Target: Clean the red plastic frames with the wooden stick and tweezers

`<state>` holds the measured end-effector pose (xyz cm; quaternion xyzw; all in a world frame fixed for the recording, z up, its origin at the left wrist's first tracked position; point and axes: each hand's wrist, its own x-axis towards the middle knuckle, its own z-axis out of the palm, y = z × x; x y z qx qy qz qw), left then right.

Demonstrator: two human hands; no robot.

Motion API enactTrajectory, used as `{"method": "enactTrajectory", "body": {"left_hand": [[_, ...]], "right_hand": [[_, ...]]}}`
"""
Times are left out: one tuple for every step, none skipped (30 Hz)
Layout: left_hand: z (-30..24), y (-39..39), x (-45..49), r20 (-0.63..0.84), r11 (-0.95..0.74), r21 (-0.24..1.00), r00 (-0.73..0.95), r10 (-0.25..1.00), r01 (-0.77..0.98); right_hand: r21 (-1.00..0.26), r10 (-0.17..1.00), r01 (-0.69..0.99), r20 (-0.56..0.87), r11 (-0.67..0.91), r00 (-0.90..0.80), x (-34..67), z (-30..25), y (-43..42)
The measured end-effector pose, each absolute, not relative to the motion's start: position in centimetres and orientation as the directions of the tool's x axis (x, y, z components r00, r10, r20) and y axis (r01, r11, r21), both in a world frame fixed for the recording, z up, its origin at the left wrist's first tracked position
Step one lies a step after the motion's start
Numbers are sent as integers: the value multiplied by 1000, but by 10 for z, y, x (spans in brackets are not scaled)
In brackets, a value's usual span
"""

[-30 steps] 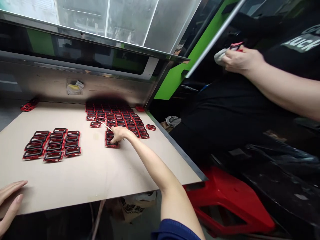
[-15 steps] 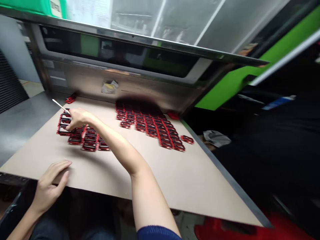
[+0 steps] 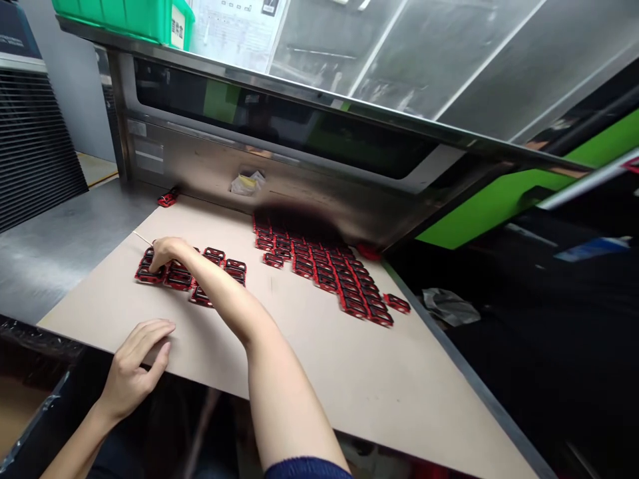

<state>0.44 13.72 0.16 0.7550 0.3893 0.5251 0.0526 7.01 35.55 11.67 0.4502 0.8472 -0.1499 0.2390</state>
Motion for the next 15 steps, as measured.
{"method": "enactTrajectory", "body": {"left_hand": [[1, 137, 4, 751, -690, 486, 148, 644, 536], [0, 136, 4, 750, -691, 484, 151, 644, 537], [-1, 136, 3, 749, -693, 482, 157, 643, 536], [-1, 135, 2, 750, -698, 480, 165, 641, 531], [-1, 134, 1, 752, -706, 478, 172, 636, 522], [-1, 134, 0, 755, -717, 475, 182, 630, 509], [-1, 134, 0, 761, -730, 471, 191, 620, 495], [-2, 135, -1, 767, -744, 465, 200, 609, 480], [-3, 135, -2, 773, -754, 459, 207, 600, 470], [-5, 136, -3, 775, -755, 449, 213, 595, 477], [-7, 136, -4, 770, -753, 450, 219, 600, 480], [-10, 136, -5, 762, -745, 461, 215, 611, 482], [-14, 137, -7, 748, -733, 479, 212, 629, 483], [-18, 137, -10, 731, -728, 501, 223, 645, 468], [-24, 138, -14, 722, -730, 518, 229, 653, 446]], "right_hand": [[-38, 694, 836, -538, 547, -478, 70, 116, 355], [-39, 700, 839, -532, 542, -477, 68, 116, 353], [-43, 708, 842, -519, 537, -478, 67, 117, 351], [-48, 720, 848, -505, 528, -476, 66, 118, 348], [-63, 729, 851, -485, 521, -483, 66, 120, 345], [-84, 737, 854, -467, 513, -488, 67, 123, 342], [-103, 747, 859, -449, 502, -491, 71, 126, 339], [-120, 759, 862, -426, 492, -492, 77, 131, 336], [-133, 776, 866, -394, 482, -492, 86, 136, 332], [-137, 803, 874, -349, 467, -484, 100, 142, 329], [-136, 838, 886, -288, 444, -464, 119, 149, 324], [-134, 873, 900, -221, 414, -434, 142, 155, 318], [-126, 901, 919, -185, 375, -393, 171, 162, 311], [-109, 927, 940, -164, 323, -337, 203, 167, 303], [-84, 951, 964, -161, 252, -263, 239, 172, 293]]}}
